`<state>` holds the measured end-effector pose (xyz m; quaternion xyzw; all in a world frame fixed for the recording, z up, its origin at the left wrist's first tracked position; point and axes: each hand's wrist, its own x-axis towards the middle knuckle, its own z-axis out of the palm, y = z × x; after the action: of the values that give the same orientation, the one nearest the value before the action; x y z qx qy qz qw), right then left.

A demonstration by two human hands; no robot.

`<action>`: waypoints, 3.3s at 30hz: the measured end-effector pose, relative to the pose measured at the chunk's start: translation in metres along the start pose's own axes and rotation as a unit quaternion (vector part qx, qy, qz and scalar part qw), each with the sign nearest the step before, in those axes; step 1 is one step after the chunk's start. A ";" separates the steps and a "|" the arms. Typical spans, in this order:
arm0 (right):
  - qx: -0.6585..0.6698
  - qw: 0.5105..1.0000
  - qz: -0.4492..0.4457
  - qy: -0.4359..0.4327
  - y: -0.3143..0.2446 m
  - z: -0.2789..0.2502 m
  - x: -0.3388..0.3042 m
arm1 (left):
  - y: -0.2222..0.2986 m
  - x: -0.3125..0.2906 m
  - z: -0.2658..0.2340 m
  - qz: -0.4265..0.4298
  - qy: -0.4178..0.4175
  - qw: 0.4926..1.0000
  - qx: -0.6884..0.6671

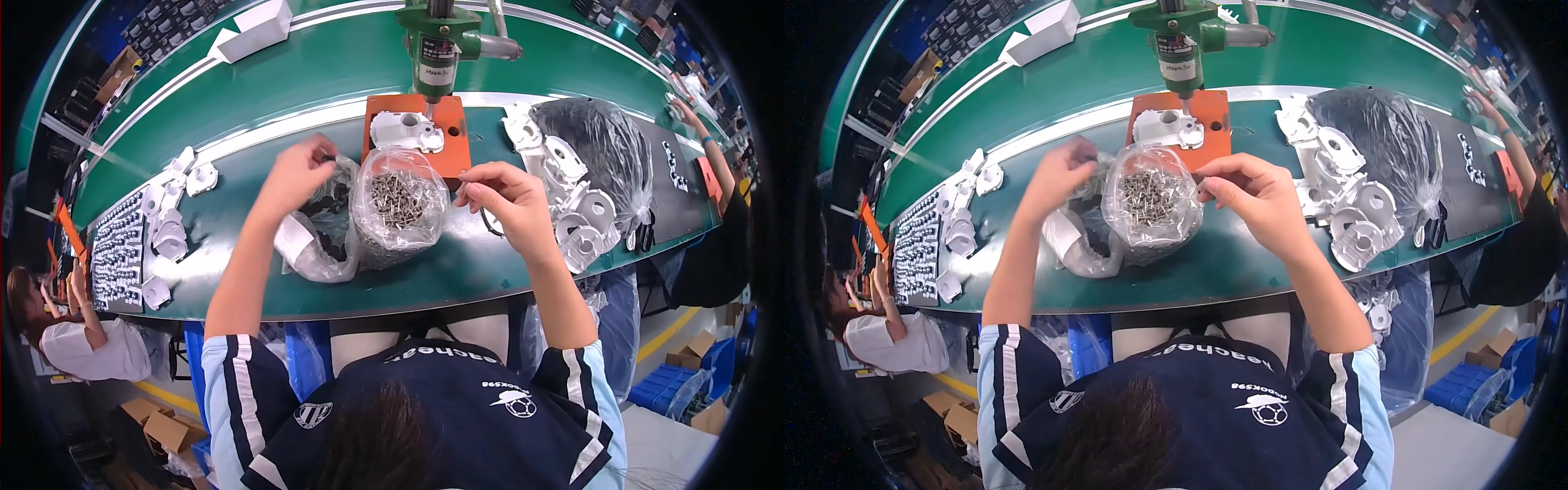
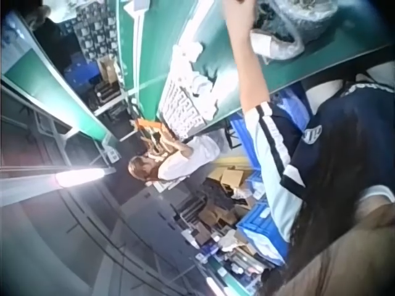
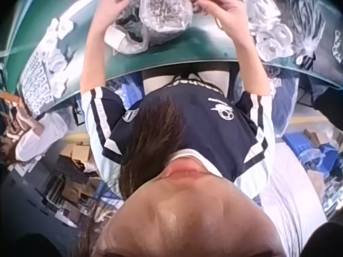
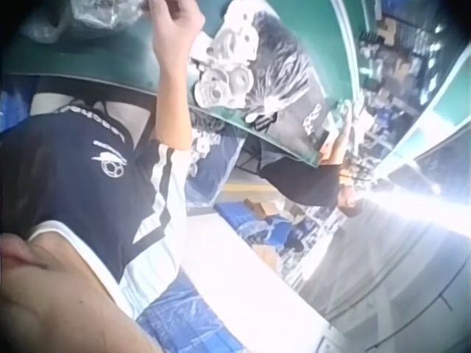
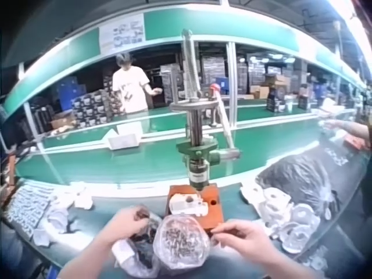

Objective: Manually assembling small metal components into plastic housings using a hand press at a factory workstation.

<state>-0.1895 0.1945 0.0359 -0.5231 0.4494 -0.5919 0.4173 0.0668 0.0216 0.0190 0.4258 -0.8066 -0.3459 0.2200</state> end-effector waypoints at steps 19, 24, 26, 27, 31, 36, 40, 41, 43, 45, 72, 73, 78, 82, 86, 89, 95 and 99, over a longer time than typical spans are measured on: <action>0.007 0.995 0.092 0.039 0.025 -0.044 0.038 | 0.054 0.131 0.035 0.026 -0.199 0.965 -0.166; -0.029 0.993 0.111 0.012 0.026 -0.047 0.038 | 0.057 0.142 0.041 0.044 -0.212 0.965 -0.144; -0.022 0.993 0.114 0.020 0.025 -0.050 0.039 | 0.053 0.146 0.045 0.081 -0.206 0.973 -0.064; -0.018 0.993 0.113 0.033 0.024 -0.052 0.040 | 0.053 0.150 0.046 0.082 -0.206 0.973 -0.065; -0.032 0.993 0.110 0.022 0.023 -0.061 0.049 | 0.060 0.156 0.050 0.059 -0.212 0.975 -0.027; -0.073 0.982 0.143 0.097 0.033 -0.064 0.087 | 0.059 0.162 0.057 0.069 -0.255 0.964 -0.030; 0.057 0.960 0.117 0.246 0.100 -0.055 0.122 | 0.057 0.159 0.064 0.176 -0.260 0.949 -0.033; -0.032 0.957 0.113 0.264 0.110 -0.045 0.127 | 0.053 0.160 0.063 0.160 -0.301 0.940 -0.022; -0.041 0.958 0.087 0.271 0.118 -0.029 0.126 | 0.059 0.157 0.062 0.224 -0.306 0.925 0.034; -0.097 0.951 0.067 0.287 0.111 -0.025 0.125 | 0.072 0.149 0.056 0.183 -0.316 0.931 -0.002; -0.108 0.986 0.027 0.122 0.062 -0.008 0.128 | 0.018 0.139 0.040 0.090 -0.191 0.976 -0.049; -0.148 0.982 0.010 0.120 0.069 -0.003 0.130 | 0.016 0.131 0.040 0.058 -0.117 0.989 -0.072; -0.217 0.969 0.023 0.112 0.096 0.013 0.143 | 0.007 0.067 0.019 0.163 0.018 0.986 -0.012; -0.281 0.957 -0.010 0.075 0.096 0.021 0.144 | -0.021 0.052 0.023 0.371 0.008 0.920 0.129; -0.336 0.937 -0.026 0.096 0.096 0.023 0.142 | -0.031 0.050 0.036 0.370 0.032 0.923 0.101; -0.347 0.932 -0.040 0.102 0.096 0.021 0.143 | -0.031 0.052 0.039 0.396 0.053 0.903 0.158; -0.347 0.932 -0.099 0.033 0.098 0.014 0.129 | -0.020 0.050 0.042 0.386 0.069 0.892 0.226; -0.520 0.830 -0.201 -0.015 0.086 0.015 0.116 | -0.014 0.049 0.047 0.359 0.043 0.903 0.232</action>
<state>-0.1849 0.0598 -0.0183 -0.7501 0.5696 -0.3339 -0.0373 0.0178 -0.0079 -0.0196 0.1612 -0.9520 -0.0286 0.2585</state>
